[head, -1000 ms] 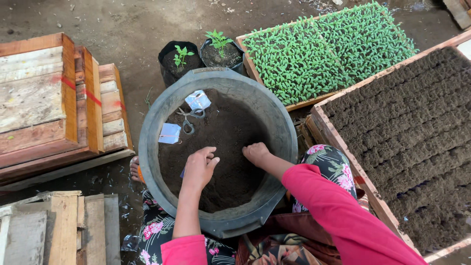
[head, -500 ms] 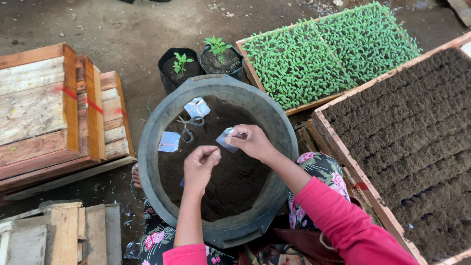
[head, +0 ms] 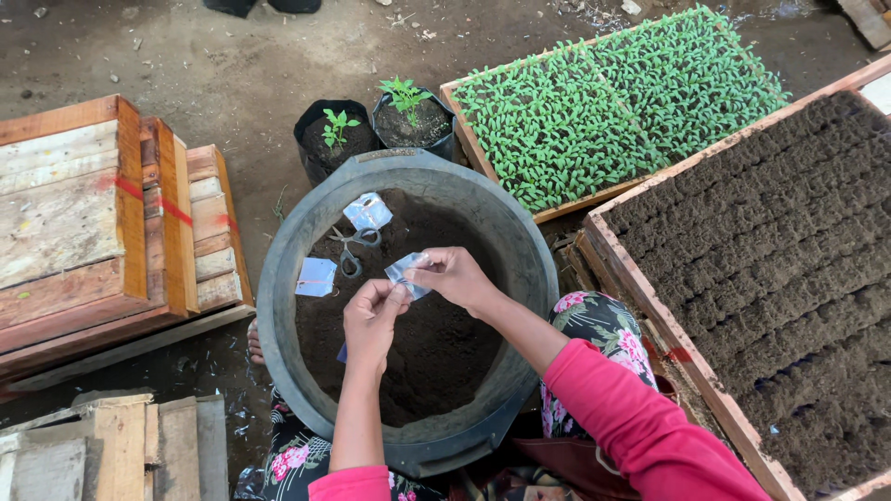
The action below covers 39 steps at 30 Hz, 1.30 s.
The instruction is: The person sits on the ground and repeatedly scoops soil from a large bucket into a seedling tray. They use their hands to mix the soil and place small clumps into the tray's compartments. The person also handles small seed packets and a pair of scissors resting in the bucket.
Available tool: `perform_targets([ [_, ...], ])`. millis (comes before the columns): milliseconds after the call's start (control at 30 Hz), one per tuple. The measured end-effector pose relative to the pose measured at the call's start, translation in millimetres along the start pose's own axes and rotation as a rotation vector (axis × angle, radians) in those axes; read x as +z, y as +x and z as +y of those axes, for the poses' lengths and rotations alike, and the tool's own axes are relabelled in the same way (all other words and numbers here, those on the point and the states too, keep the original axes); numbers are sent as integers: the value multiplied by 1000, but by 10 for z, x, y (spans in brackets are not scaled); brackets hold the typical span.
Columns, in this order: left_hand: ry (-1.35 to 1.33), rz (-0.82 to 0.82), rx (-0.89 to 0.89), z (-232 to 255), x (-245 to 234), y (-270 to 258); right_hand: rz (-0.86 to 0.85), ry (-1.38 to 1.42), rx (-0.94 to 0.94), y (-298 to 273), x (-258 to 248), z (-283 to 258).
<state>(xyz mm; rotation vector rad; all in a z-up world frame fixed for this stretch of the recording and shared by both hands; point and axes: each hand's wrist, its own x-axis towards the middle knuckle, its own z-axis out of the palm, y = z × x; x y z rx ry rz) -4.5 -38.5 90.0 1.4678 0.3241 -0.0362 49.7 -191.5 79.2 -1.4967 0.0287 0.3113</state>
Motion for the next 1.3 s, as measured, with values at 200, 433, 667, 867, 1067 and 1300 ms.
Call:
perform_targets([
  [200, 79, 4, 13, 33, -54, -23, -1, -34, -7, 139, -98, 294],
  [433, 189, 71, 117, -18, -102, 12, -15, -56, -21, -24, 40, 76],
  [667, 395, 171, 159, -55, -150, 38, 138, -149, -111, -163, 46, -291],
  [867, 52, 106, 54, -186, -106, 37, -164, -136, -137, -311, 217, -330],
  [1067, -52, 24, -4, 171, -258, -166, -188, -56, -159, -52, 158, -65],
  [1300, 549, 287, 137, -194, -500, -33, 195, -737, -173, 869, -132, 1273],
])
